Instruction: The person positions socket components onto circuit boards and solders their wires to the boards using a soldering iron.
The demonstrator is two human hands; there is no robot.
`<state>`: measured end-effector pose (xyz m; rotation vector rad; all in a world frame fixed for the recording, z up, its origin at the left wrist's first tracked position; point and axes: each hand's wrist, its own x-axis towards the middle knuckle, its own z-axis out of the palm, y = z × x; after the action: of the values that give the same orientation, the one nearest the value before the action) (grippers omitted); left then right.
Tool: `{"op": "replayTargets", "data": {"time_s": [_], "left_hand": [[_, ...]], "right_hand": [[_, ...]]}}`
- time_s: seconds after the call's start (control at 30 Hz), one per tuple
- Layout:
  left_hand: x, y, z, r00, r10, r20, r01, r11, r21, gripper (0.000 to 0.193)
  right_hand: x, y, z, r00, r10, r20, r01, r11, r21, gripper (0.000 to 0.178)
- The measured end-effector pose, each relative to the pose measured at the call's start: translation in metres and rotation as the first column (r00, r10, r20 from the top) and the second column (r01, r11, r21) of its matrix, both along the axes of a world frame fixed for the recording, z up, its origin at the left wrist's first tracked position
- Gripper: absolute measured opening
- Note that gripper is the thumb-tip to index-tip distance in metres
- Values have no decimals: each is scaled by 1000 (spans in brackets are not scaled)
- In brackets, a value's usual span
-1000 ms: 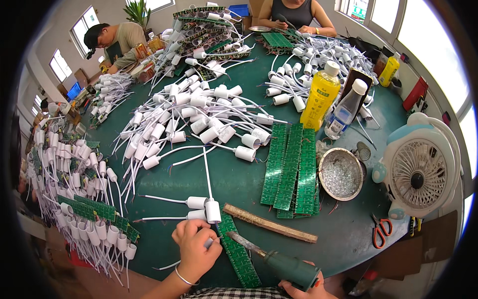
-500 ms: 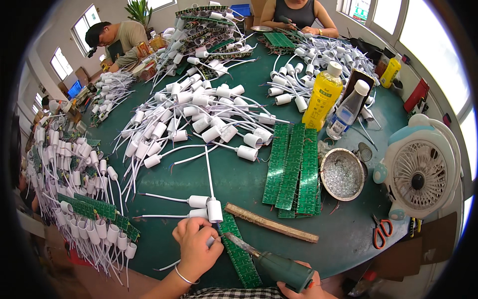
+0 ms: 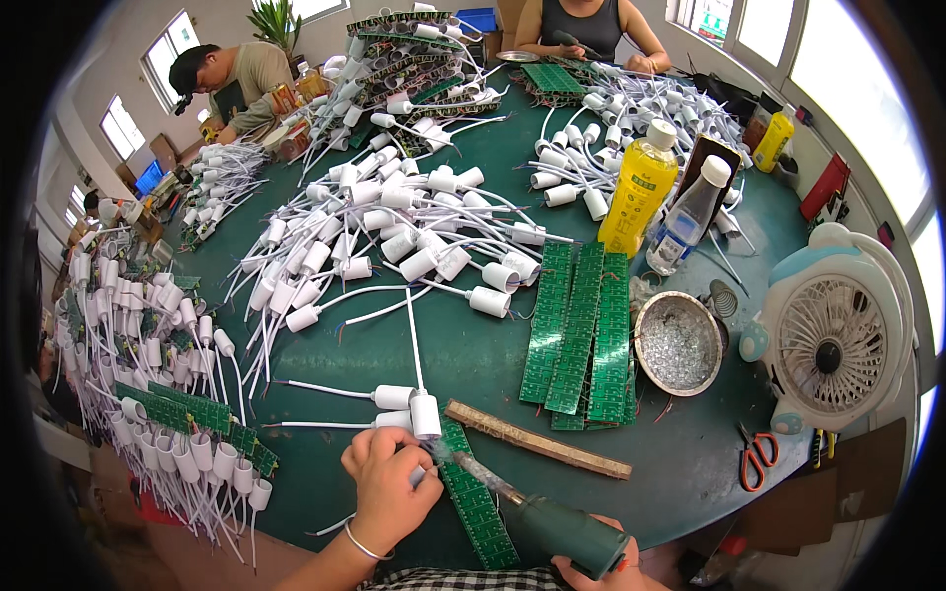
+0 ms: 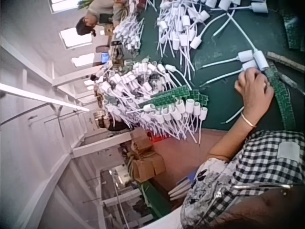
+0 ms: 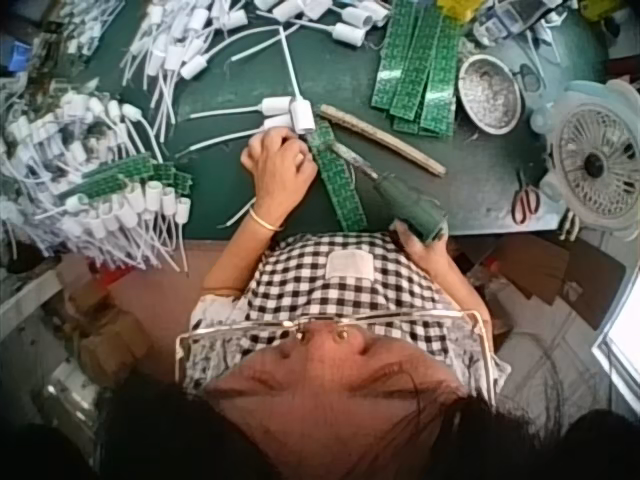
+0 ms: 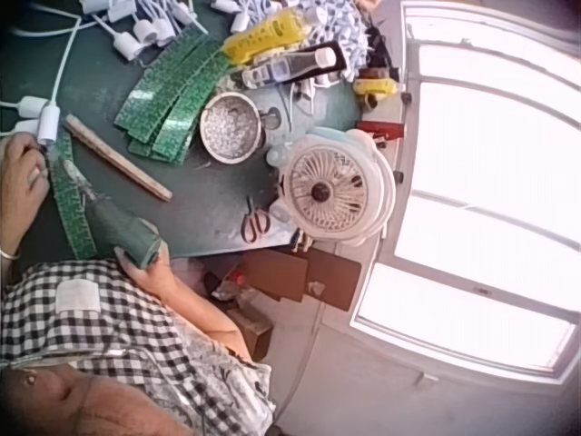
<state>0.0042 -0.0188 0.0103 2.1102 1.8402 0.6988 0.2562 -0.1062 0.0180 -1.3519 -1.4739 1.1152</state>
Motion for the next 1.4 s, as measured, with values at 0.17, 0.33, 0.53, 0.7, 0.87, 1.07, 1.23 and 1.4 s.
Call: {"op": "replayTargets", "data": {"time_s": [0.17,0.33,0.53,0.7,0.87,1.07,1.23,1.4], "left_hand": [[-1,0,0,1000,-1,-7,1,1000,-13,10],[0,0,0,1000,1,-3,-1,1000,-10,9],[-2,0,2,1000,-22,0,22,999,-38,9],[-8,2,3,997,-74,13,75,996,-45,9],[-10,4,3,995,-100,3,100,994,-34,8],[-9,6,5,994,-112,-6,112,993,-39,8],[-9,6,4,994,-107,-23,106,994,-35,9],[-9,6,4,993,-110,-36,109,994,-33,9]], "right_hand": [[-5,2,12,1000,-14,-24,14,1000,8,13],[-5,-1,11,996,-65,-64,60,995,-79,14],[-8,-1,16,987,-102,-121,82,983,-161,16],[-9,-2,14,980,-119,-161,80,970,-231,15],[-8,-1,16,985,-84,-150,48,972,-229,13],[-7,1,16,993,-47,-104,24,978,-209,17],[-9,4,15,1000,-20,4,20,999,-47,23],[1,5,12,996,49,75,-49,999,3,25]]}}
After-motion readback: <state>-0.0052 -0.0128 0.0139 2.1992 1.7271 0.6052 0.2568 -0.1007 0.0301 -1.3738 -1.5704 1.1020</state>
